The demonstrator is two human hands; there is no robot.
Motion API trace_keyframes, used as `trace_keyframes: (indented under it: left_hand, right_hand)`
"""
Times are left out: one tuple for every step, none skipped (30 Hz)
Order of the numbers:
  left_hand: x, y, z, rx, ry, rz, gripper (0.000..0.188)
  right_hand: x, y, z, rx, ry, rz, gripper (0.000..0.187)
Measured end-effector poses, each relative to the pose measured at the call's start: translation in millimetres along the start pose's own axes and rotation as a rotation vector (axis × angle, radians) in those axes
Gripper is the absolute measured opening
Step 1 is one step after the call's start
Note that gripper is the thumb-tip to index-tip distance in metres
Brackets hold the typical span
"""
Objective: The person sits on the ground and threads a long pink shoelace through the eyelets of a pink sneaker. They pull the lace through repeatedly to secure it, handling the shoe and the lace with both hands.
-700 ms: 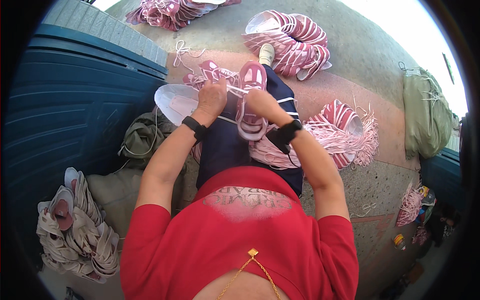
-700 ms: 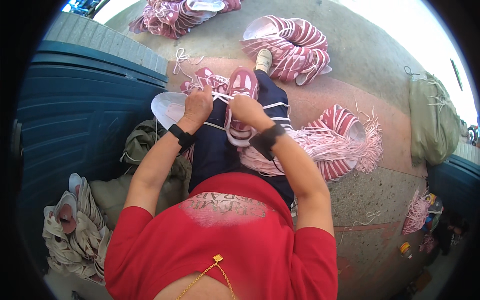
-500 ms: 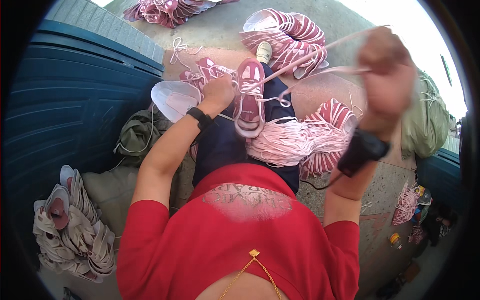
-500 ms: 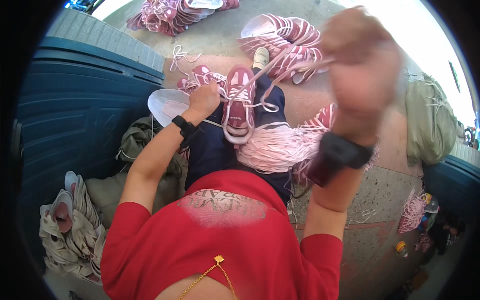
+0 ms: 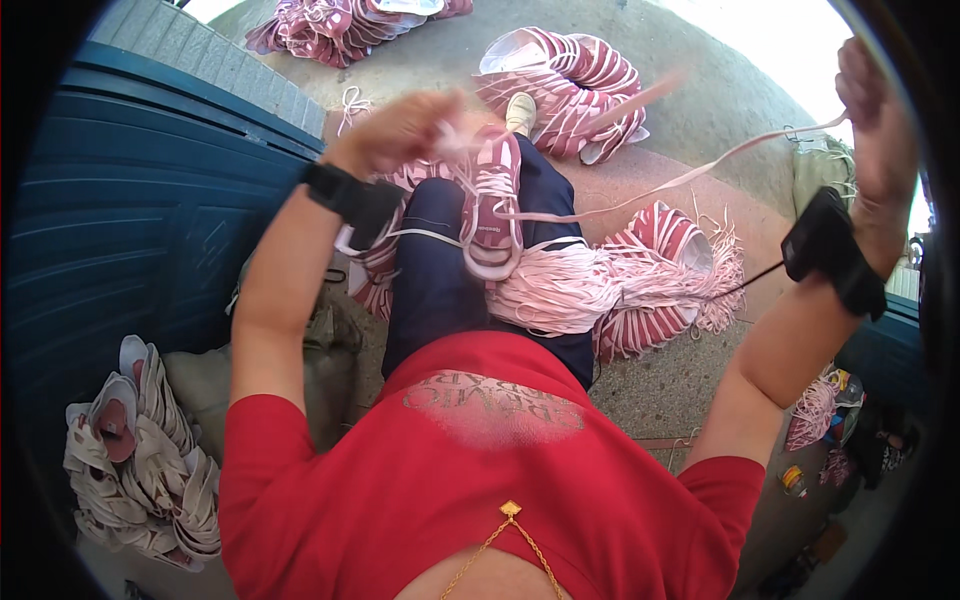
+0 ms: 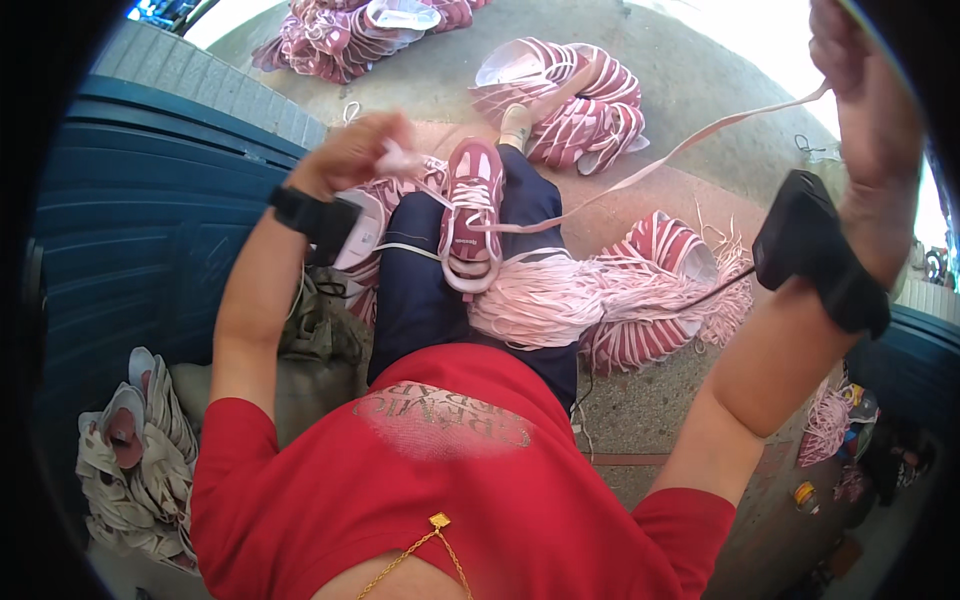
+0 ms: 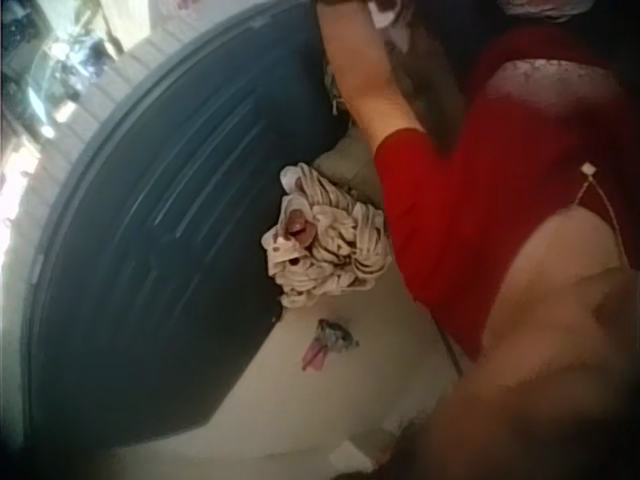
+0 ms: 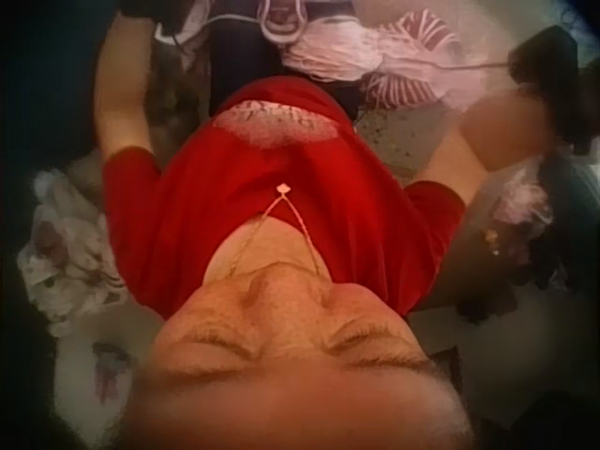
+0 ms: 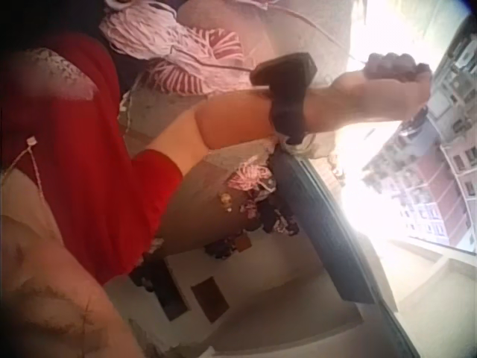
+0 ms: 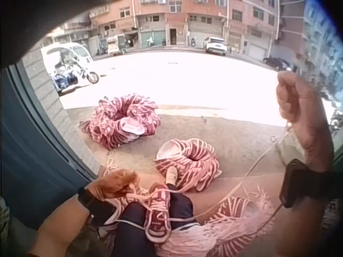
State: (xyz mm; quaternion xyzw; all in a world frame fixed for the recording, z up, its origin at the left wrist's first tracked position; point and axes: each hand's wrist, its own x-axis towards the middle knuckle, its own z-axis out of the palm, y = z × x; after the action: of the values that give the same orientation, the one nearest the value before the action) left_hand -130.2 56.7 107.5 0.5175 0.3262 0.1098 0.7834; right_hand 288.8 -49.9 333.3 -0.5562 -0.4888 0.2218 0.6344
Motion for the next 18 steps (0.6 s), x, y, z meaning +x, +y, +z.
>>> trace_keyframes:
  left_hand:
    - [-29.9, 48.3, 16.6, -0.107, 0.095, 0.116, 0.033]
    - [-43.9, 57.6, -18.5, -0.153, 0.029, 0.355, 0.031]
    - [-60.3, 73.7, -50.9, -0.237, 0.156, 0.477, 0.036]
    - [-97.9, 100.8, -79.7, -0.262, 0.129, 0.509, 0.034]
    - [-126.8, 117.1, -109.0, -0.232, 0.210, 0.613, 0.031]
    - [-160.9, 125.1, -131.7, -0.271, 0.357, 0.706, 0.030]
    - [-191.0, 133.0, -156.7, -0.306, 0.488, 0.803, 0.029]
    - [-204.6, 131.2, -174.6, -0.303, 0.577, 0.803, 0.030]
    - [-216.4, 129.8, -192.7, -0.301, 0.662, 0.799, 0.030]
    - [-205.8, 120.8, -184.5, -0.233, 0.889, 0.720, 0.030]
    - [-199.7, 110.0, -175.1, -0.151, 1.130, 0.632, 0.031]
    - [-188.5, 90.5, -174.0, -0.153, 1.085, 0.557, 0.034]
    - [-166.5, 72.6, -158.5, -0.130, 1.044, 0.476, 0.027]
    - [-146.5, 49.9, -152.6, -0.072, 0.965, 0.377, 0.021]
    - [-118.0, 19.5, -142.4, -0.033, 0.860, 0.345, 0.018]
    - [-95.0, -6.8, -129.1, 0.031, 0.796, 0.286, 0.020]
    - [-70.1, -25.9, -98.1, 0.030, 0.706, 0.248, 0.020]
    - [-53.9, -41.2, -72.9, 0.043, 0.574, 0.140, 0.026]
  right_hand:
    - [0.2, 31.4, -18.9, -0.077, -0.021, 0.070, 0.032]
    - [-10.4, 52.0, -13.5, -0.191, -0.005, 0.089, 0.029]
    - [-19.7, 79.1, -21.9, -0.210, -0.070, 0.153, 0.029]
    - [-33.5, 100.1, -9.9, -0.301, -0.048, 0.286, 0.029]
    - [-52.8, 117.2, -0.9, -0.326, -0.163, 0.325, 0.028]
    - [-73.9, 141.6, 17.9, -0.305, -0.267, 0.292, 0.028]
    - [-96.8, 157.9, 35.9, -0.303, -0.357, 0.256, 0.027]
    - [-117.7, 178.4, 49.6, -0.248, -0.465, 0.292, 0.026]
    - [-139.2, 192.0, 67.7, -0.237, -0.529, 0.274, 0.025]
    - [-161.3, 207.7, 84.6, -0.240, -0.569, 0.244, 0.025]
    - [-179.6, 216.6, 104.0, -0.258, -0.673, 0.335, 0.025]
    - [-195.3, 223.5, 122.7, -0.281, -0.777, 0.424, 0.025]
    - [-211.2, 236.8, 138.6, -0.335, -0.723, 0.338, 0.024]
    - [-225.7, 249.0, 153.0, -0.387, -0.674, 0.249, 0.023]
    - [-236.4, 259.4, 163.6, -0.431, -0.665, 0.345, 0.021]
    - [-243.8, 266.7, 173.8, -0.460, -0.664, 0.433, 0.019]
    - [-252.4, 272.6, 177.4, -0.568, -0.647, 0.332, 0.016]
    - [-255.5, 267.7, 180.0, -0.541, -0.641, 0.303, 0.016]
